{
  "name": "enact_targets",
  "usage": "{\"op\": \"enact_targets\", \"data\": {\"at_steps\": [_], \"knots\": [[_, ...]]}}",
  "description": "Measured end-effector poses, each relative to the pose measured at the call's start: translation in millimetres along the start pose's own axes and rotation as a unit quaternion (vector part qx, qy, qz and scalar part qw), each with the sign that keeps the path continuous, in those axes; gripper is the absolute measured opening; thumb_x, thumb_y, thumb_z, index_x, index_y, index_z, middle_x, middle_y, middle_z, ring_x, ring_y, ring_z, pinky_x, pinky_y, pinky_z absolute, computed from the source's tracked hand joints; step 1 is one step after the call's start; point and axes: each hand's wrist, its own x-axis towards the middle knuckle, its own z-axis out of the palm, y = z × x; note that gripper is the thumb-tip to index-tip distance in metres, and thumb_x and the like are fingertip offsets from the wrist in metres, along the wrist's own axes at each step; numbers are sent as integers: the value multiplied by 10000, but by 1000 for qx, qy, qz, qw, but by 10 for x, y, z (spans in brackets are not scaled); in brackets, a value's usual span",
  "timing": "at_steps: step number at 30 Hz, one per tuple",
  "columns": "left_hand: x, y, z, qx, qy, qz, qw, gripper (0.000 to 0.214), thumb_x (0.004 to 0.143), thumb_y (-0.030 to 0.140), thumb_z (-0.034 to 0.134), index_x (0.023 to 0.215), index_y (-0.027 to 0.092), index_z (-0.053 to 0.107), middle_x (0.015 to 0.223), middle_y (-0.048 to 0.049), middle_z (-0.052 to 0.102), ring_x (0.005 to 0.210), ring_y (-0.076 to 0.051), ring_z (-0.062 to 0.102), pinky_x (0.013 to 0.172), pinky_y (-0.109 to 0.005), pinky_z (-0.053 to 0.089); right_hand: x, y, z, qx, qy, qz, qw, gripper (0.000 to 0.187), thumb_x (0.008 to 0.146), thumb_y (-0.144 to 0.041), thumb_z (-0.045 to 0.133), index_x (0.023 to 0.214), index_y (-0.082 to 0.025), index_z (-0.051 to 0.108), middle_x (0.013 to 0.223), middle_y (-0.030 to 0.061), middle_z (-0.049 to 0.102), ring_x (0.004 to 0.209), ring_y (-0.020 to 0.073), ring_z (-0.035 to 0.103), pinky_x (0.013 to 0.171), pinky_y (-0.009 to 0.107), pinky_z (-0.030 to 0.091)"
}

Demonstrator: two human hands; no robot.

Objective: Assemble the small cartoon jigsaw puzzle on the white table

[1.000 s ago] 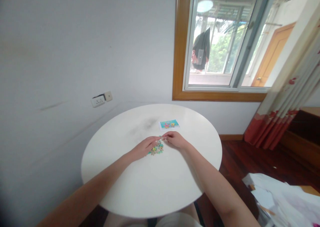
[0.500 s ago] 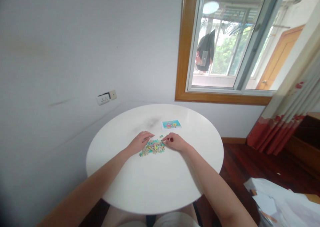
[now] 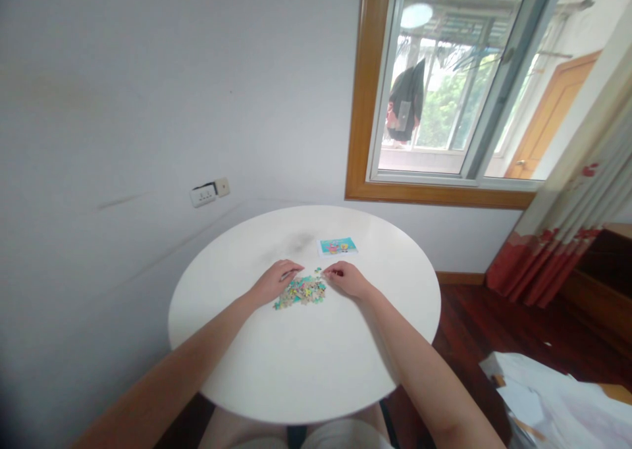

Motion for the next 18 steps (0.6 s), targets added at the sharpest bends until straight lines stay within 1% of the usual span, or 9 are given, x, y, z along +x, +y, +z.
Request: {"op": "enact_targets", "data": {"at_steps": [4,7,10,13,15,18], "knots": [[-5,40,-14,-9,-13,11,1000,238,905,277,500,1003,195,700,977,-65,699,957,-219,600,904,-363,438,-26,-75,25,-38,-18,-41,998,290,835,-346,581,997,-189,763,799,43,648,689,143,537,670,259,424],[-5,58,-23,-12,-22,22,999,235,901,316,516,974,204,709,959,-61,704,943,-218,602,903,-363,431,-35,-100,31,-51,-45,-68,995,244,813,-304,606,951,-195,775,781,32,628,673,128,525,654,239,416],[-7,75,-38,-14,-34,34,999,231,886,356,550,947,208,716,932,-59,704,927,-218,599,895,-360,428,-36,-97,29,-33,-57,-69,995,233,814,-314,610,920,-189,775,794,33,634,684,128,532,645,232,416],[-16,97,-59,-17,-50,50,997,243,865,412,593,936,216,718,928,-53,698,927,-214,594,899,-350,422,-38,-86,36,-24,-42,-59,997,264,827,-340,599,958,-182,765,802,37,636,688,131,534,654,238,420],[-24,110,-72,-19,-58,59,996,265,858,446,604,940,221,715,942,-53,690,931,-210,590,899,-343,420,-39,-81,47,-31,-37,-53,997,269,828,-326,592,978,-181,761,796,37,633,683,131,531,657,242,421],[-33,120,-82,-22,-62,66,996,291,853,478,605,953,226,709,959,-53,679,942,-206,583,896,-335,420,-39,-78,54,-31,-52,-54,997,236,826,-295,589,931,-179,766,804,35,646,703,135,544,669,239,427]]}}
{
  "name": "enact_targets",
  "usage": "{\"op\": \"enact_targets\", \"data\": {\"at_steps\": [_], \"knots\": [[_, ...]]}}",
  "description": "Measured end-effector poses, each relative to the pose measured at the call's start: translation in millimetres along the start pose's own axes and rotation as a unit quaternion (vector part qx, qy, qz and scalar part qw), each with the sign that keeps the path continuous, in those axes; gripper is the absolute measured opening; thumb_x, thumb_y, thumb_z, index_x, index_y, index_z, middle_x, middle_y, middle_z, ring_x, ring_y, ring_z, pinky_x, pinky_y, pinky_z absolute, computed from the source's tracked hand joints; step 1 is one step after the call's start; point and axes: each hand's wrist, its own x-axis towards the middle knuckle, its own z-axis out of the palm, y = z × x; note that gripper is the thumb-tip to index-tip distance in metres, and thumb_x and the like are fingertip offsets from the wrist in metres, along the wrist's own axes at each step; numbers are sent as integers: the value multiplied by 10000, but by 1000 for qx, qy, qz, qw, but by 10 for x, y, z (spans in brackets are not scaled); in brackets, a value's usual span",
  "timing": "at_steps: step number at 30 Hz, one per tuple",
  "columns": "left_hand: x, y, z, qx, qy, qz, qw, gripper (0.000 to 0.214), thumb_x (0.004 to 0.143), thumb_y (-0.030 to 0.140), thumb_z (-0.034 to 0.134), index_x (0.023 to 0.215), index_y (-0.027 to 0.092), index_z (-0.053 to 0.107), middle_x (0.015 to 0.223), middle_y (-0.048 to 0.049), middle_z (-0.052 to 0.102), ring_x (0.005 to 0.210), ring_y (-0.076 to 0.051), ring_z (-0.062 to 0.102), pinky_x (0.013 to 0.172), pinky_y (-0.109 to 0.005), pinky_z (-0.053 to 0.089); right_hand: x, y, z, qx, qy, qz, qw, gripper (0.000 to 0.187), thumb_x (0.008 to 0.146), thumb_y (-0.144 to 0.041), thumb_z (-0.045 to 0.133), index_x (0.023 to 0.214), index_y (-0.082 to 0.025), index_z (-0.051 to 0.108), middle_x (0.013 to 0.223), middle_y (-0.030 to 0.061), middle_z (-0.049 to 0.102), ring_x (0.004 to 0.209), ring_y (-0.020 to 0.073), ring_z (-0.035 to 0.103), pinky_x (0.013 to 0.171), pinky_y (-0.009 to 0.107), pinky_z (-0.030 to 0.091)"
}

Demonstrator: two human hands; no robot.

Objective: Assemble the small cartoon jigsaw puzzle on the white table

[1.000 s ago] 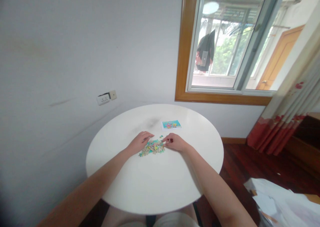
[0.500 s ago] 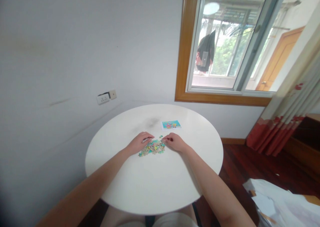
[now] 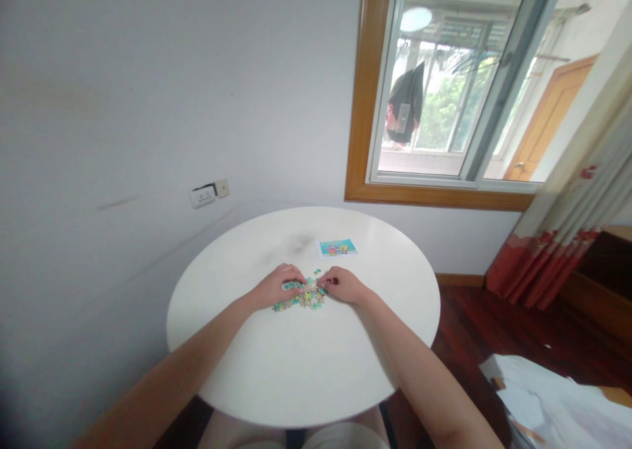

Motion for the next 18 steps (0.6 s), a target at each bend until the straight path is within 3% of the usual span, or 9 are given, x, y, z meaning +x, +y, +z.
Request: {"op": "enact_targets", "data": {"at_steps": [6,12,18], "knots": [[-1,-28,15,-1,3,-6,1000,295,841,481,613,921,208,691,938,-57,664,929,-210,575,882,-333,425,1,-51,-10,6,-11,-11,1000,248,845,-332,583,941,-184,756,795,27,640,690,131,542,655,235,427],[5,-16,20,4,25,-24,999,252,855,429,587,856,183,643,883,-55,642,876,-207,559,820,-321,436,28,-158,89,-41,27,-35,998,167,773,-316,698,864,-191,760,746,24,567,687,130,526,686,253,424],[16,-45,39,6,44,-40,998,215,874,370,560,831,176,641,859,-61,637,869,-210,553,812,-327,431,38,-125,91,-14,58,-12,998,148,809,-308,662,821,-195,756,797,41,587,743,147,544,702,268,440]]}}
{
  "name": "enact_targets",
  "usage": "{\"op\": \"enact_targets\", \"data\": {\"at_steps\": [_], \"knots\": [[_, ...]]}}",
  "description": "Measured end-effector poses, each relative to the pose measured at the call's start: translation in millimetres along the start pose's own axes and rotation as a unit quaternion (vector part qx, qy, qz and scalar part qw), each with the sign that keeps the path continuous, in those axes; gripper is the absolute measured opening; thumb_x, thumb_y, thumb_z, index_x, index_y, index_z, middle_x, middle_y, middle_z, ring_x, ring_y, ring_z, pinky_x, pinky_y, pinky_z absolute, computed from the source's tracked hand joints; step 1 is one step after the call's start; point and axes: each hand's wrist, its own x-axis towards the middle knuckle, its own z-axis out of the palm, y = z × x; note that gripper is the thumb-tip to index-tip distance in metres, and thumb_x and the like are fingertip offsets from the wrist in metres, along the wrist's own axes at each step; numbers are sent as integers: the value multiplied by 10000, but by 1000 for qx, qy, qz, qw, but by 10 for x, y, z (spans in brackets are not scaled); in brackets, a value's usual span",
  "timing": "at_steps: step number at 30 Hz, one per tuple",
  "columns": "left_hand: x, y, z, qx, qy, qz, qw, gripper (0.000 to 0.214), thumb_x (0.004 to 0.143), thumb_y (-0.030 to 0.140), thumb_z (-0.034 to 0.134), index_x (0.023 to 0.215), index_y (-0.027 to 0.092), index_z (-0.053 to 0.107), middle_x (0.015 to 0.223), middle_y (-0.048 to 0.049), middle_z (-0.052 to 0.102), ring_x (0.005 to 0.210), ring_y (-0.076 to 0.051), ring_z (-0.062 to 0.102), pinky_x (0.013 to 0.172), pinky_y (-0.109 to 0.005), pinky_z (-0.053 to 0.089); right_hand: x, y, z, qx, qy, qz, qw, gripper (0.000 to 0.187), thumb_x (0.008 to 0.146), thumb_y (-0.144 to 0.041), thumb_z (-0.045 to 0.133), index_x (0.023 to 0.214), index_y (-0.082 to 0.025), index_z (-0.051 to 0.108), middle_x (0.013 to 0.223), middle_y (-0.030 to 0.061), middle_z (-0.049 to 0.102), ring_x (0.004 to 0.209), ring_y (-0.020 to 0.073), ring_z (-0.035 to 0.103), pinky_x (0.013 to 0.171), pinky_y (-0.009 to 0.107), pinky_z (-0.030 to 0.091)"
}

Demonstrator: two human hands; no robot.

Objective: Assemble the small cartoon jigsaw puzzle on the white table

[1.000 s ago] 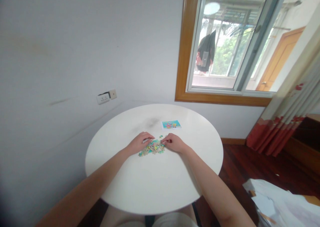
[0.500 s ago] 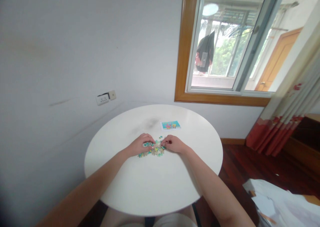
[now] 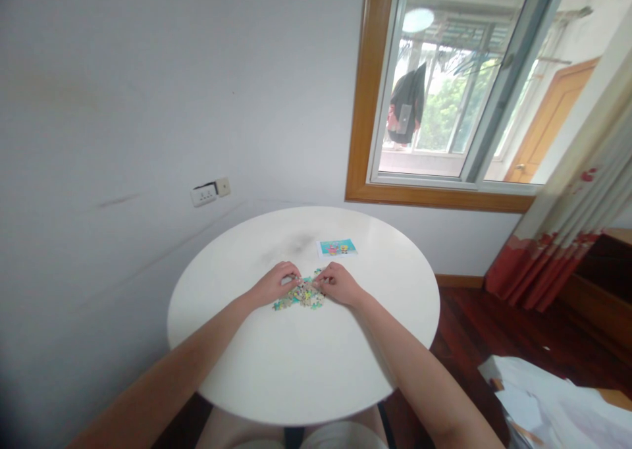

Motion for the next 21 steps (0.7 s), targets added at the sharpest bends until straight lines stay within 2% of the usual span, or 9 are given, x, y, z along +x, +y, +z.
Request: {"op": "enact_targets", "data": {"at_steps": [5,11,15,21], "knots": [[9,-11,-1,-3,-1,1,1000,235,894,344,529,802,172,660,845,-64,645,861,-206,559,815,-322,425,-2,51,-45,-13,24,7,1000,166,824,-285,625,797,-183,753,801,55,626,776,165,558,698,268,438],[8,9,-15,-9,-2,5,1000,274,911,345,505,772,171,667,825,-59,641,852,-199,556,820,-319,416,-1,17,-38,-25,-10,-42,999,191,827,-302,620,746,-189,750,738,32,662,782,163,589,795,287,436],[8,-15,2,-11,1,4,1000,270,907,349,511,770,176,667,838,-57,643,865,-200,556,826,-320,413,-5,-19,-32,-45,-19,-62,997,206,855,-327,611,775,-201,753,724,13,666,785,162,592,831,305,425],[11,-36,24,-14,6,3,1000,221,889,325,526,799,172,658,845,-60,647,868,-207,555,826,-332,413,-22,-51,5,-95,-5,-47,994,147,813,-287,673,913,-219,756,842,54,666,854,188,580,825,322,430]]}}
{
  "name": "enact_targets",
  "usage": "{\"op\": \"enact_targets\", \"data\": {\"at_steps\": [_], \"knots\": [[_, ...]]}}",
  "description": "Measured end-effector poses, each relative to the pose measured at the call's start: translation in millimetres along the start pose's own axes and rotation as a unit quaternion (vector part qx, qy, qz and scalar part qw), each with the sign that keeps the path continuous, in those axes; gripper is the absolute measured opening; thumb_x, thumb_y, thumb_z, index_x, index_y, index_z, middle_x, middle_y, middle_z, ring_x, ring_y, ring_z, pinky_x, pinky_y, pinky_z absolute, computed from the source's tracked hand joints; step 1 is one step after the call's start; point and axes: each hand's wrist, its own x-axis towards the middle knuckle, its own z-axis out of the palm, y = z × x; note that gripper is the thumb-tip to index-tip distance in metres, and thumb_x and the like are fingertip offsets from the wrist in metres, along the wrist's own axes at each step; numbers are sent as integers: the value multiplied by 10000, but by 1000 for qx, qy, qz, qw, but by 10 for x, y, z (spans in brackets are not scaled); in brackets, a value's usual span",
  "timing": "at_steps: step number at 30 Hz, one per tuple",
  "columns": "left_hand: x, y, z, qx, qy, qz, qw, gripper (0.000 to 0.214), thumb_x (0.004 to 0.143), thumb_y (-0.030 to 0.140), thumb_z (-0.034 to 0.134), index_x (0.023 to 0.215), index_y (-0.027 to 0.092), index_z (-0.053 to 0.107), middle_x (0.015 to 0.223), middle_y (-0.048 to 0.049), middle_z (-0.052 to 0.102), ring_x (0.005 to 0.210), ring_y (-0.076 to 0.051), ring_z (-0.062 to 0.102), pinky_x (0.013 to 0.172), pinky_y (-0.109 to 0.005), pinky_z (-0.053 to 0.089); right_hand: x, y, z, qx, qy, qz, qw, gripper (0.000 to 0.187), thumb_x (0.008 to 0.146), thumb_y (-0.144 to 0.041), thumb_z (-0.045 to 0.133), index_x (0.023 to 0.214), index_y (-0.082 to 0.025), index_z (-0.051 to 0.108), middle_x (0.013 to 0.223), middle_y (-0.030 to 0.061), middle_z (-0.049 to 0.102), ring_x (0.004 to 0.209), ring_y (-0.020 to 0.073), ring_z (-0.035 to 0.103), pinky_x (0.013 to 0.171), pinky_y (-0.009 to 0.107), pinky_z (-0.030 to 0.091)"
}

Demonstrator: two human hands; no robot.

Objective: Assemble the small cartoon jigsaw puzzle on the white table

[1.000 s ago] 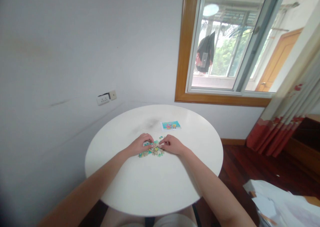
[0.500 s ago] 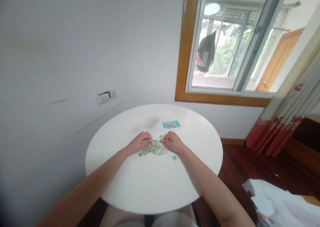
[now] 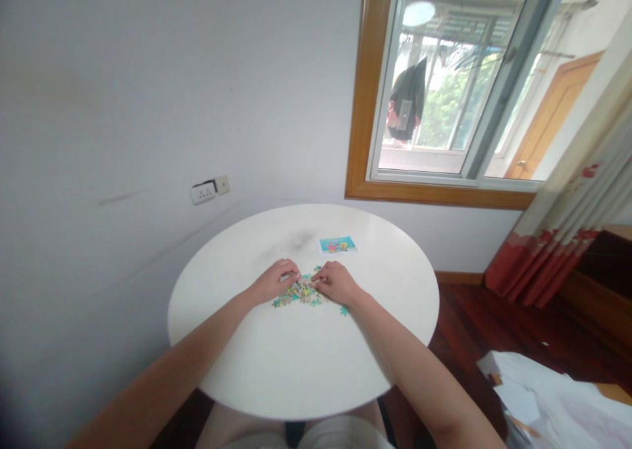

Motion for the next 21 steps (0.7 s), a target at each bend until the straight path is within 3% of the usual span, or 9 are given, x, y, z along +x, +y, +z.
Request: {"op": "enact_targets", "data": {"at_steps": [4,10,21], "knots": [[-2,2,-3,-1,4,-5,1000,233,902,317,496,791,171,641,843,-60,643,861,-205,556,822,-334,415,7,13,23,4,-11,-9,1000,137,812,-162,639,848,-220,757,839,45,672,866,178,576,841,313,422],[4,6,-10,2,5,-12,1000,252,912,329,469,793,174,627,826,-57,635,850,-207,556,807,-335,420,4,-3,10,11,-13,-7,1000,141,828,-314,667,883,-222,759,847,52,673,854,180,576,838,323,421],[7,6,-10,2,1,-21,1000,252,909,341,464,797,180,623,842,-58,637,872,-215,555,823,-343,415,23,39,2,54,-10,-26,998,212,876,-273,572,751,-190,721,746,34,664,785,161,577,796,289,416]]}}
